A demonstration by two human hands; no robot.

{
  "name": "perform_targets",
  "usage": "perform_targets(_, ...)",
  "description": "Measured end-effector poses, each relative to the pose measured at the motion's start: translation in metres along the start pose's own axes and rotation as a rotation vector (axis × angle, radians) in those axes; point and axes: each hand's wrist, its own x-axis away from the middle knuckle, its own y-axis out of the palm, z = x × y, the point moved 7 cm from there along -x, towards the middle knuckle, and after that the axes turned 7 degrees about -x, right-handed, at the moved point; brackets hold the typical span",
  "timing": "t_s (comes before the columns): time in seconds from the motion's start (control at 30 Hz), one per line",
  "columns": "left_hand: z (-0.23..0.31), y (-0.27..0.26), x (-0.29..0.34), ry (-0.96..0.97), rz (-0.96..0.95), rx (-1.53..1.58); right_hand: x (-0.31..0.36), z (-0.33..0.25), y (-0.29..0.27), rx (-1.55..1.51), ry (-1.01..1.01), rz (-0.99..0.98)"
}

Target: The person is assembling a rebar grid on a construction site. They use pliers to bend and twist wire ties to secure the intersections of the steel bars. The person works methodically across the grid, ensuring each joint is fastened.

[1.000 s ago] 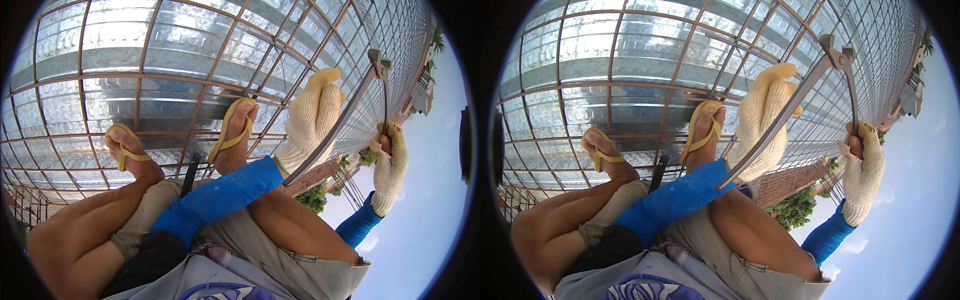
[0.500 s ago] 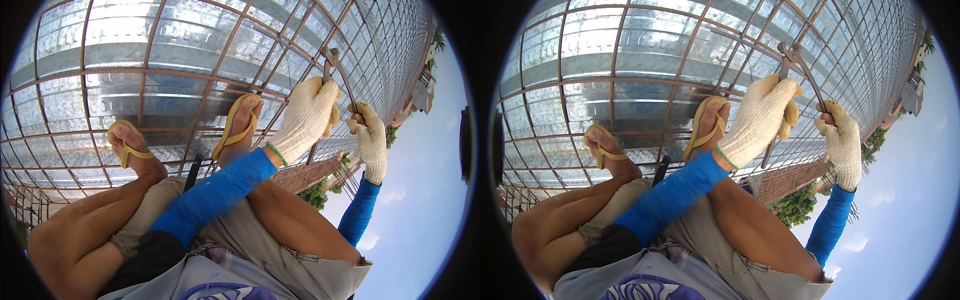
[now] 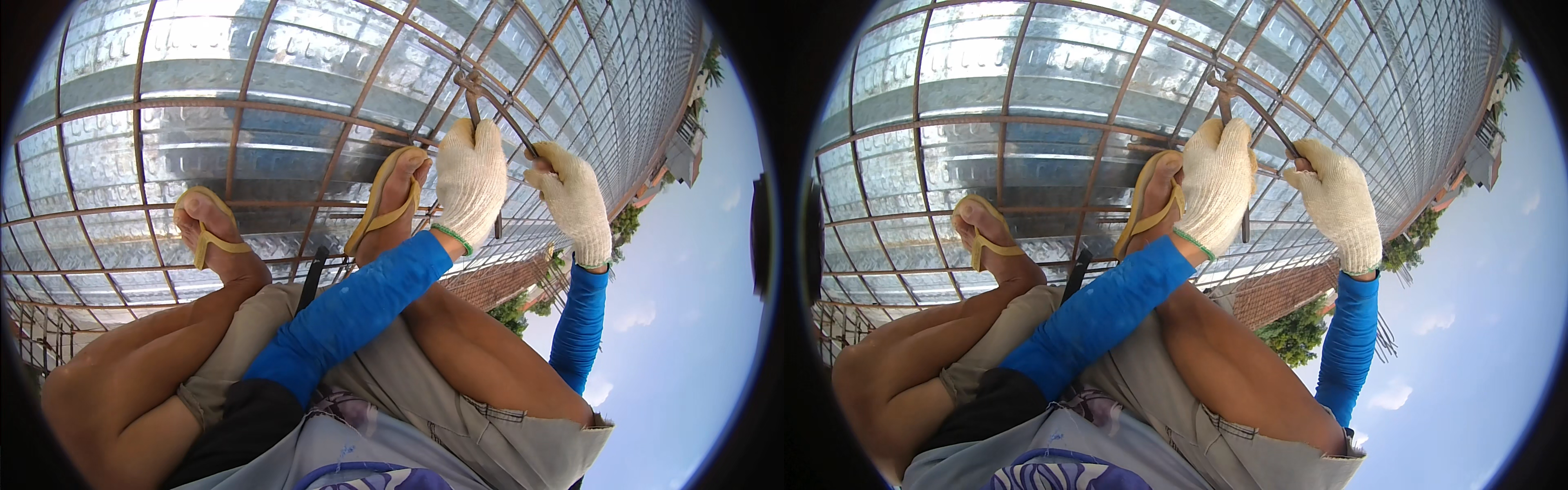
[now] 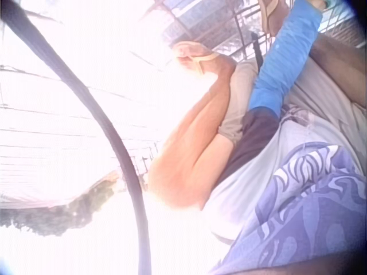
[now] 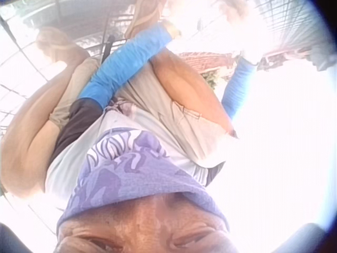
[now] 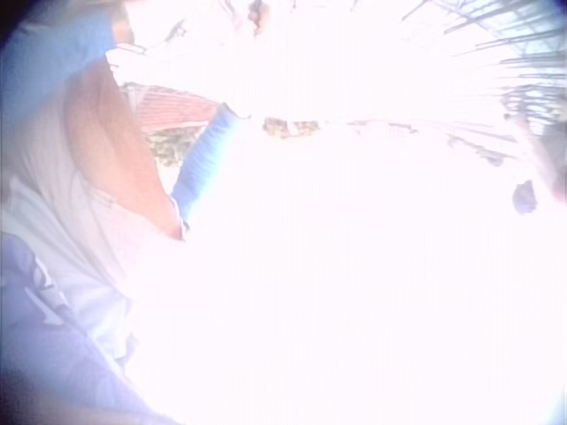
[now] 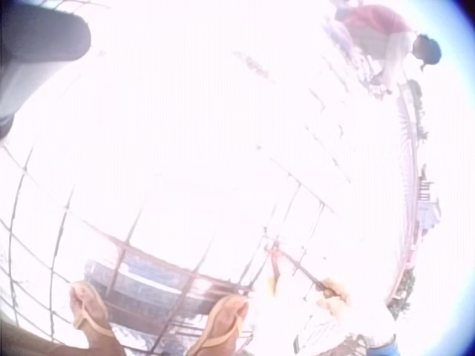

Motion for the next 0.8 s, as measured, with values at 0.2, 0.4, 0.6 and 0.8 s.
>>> perform_targets(0.2, 0.001, -0.004, 0.001, 0.128, 0.137, -0.137, 0.005, -0.018, 0.0, 0.179, -0.097, 0.043)
perform_targets(0.4, -0.001, -0.011, -0.003, 0.27, 0.408, -0.301, 0.01, -0.017, 0.002, 0.147, -0.107, 0.079)
perform_targets(0.6, 0.007, -0.006, -0.022, 0.261, 0.223, -0.311, 0.01, -0.024, 0.001, 0.189, -0.105, 0.08)
perform_targets(0.8, -0.008, 0.018, -0.032, 0.043, -0.013, 0.188, 0.013, -0.029, 0.003, 0.219, -0.133, 0.092)
